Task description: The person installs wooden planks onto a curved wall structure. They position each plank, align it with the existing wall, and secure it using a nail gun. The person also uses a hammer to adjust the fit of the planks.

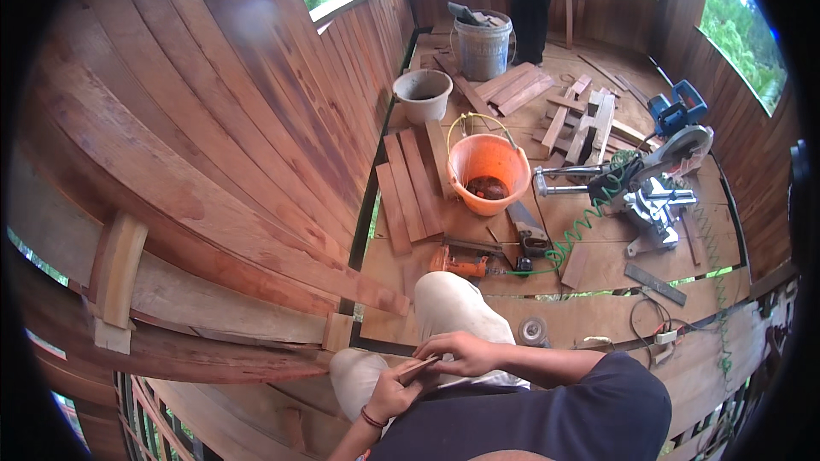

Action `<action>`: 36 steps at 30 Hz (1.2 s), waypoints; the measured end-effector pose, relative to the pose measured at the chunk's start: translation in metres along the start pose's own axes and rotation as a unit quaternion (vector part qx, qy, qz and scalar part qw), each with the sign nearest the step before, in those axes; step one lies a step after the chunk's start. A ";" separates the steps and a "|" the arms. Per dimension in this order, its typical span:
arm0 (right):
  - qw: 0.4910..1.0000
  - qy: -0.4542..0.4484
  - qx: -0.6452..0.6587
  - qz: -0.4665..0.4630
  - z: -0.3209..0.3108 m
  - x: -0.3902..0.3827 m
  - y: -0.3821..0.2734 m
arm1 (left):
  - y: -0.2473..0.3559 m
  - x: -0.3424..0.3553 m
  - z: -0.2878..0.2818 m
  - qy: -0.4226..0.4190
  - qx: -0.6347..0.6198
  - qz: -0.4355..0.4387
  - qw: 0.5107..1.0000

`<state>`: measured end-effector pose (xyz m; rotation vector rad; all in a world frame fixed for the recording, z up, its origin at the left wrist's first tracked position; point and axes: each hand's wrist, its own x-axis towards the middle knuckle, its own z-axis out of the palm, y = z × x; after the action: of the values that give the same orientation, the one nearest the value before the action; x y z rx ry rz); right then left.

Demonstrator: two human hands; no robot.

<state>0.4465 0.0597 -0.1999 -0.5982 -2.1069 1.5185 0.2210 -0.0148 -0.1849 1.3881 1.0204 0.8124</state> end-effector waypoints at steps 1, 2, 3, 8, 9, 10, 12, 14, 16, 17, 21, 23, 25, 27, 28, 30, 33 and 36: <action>0.999 0.005 -0.035 -0.015 0.004 -0.002 0.004 | -0.003 -0.003 0.004 0.005 -0.011 0.000 1.000; 0.997 0.010 -0.072 -0.033 0.005 -0.003 0.003 | -0.012 -0.009 0.004 0.013 0.032 0.007 0.999; 0.995 0.004 -0.103 0.005 0.010 -0.005 -0.001 | -0.028 -0.019 0.002 0.020 0.074 0.014 0.997; 0.981 0.052 -0.184 -0.031 0.009 0.001 -0.009 | -0.046 0.002 0.007 -0.005 0.140 -0.049 0.989; 0.979 0.052 -0.198 0.004 0.007 -0.004 -0.007 | -0.046 0.006 0.010 0.003 0.109 -0.039 0.993; 0.977 0.049 -0.206 0.031 0.007 -0.006 -0.010 | -0.047 0.006 0.010 0.018 0.082 -0.034 0.996; 0.975 0.048 -0.208 0.065 0.005 -0.010 -0.016 | -0.055 0.002 0.011 0.037 0.055 -0.024 0.998; 0.972 0.051 -0.209 0.096 0.006 -0.018 -0.010 | -0.057 0.002 0.013 0.031 0.099 -0.024 0.994; 0.969 0.027 -0.220 0.110 0.002 -0.018 -0.001 | -0.056 0.007 0.013 0.018 0.152 -0.039 0.987; 0.972 0.029 -0.212 0.099 -0.002 -0.022 0.011 | -0.053 0.016 0.015 0.004 0.178 -0.037 0.983; 0.964 0.042 -0.230 0.127 0.009 -0.035 0.029 | -0.040 0.022 0.017 -0.033 0.117 0.004 0.993; 0.951 0.028 -0.258 0.166 0.014 -0.035 0.001 | -0.029 0.015 0.018 -0.050 0.101 -0.001 0.994; 0.954 0.074 -0.250 0.145 0.023 -0.043 0.018 | -0.062 0.015 0.030 0.047 0.170 0.062 0.982; 0.952 0.105 -0.244 0.154 0.029 -0.046 0.039 | -0.078 0.012 0.032 0.048 0.199 0.035 0.978; 0.949 0.103 -0.256 0.155 0.031 -0.044 0.038 | -0.094 0.008 0.027 0.064 0.237 0.052 0.968; 0.945 0.091 -0.276 0.153 0.036 -0.037 0.035 | -0.127 0.001 0.013 0.100 0.314 0.077 0.941; 0.940 0.098 -0.281 0.169 0.048 -0.041 0.046 | -0.109 -0.013 0.026 0.077 0.268 -0.028 0.960; 0.935 0.089 -0.262 0.221 0.034 -0.040 0.058 | -0.092 0.011 0.024 0.058 0.192 -0.010 0.980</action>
<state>0.4621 0.0271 -0.2693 -1.4262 -2.3357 1.0272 0.2364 -0.0188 -0.2795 1.6658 1.3314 0.7115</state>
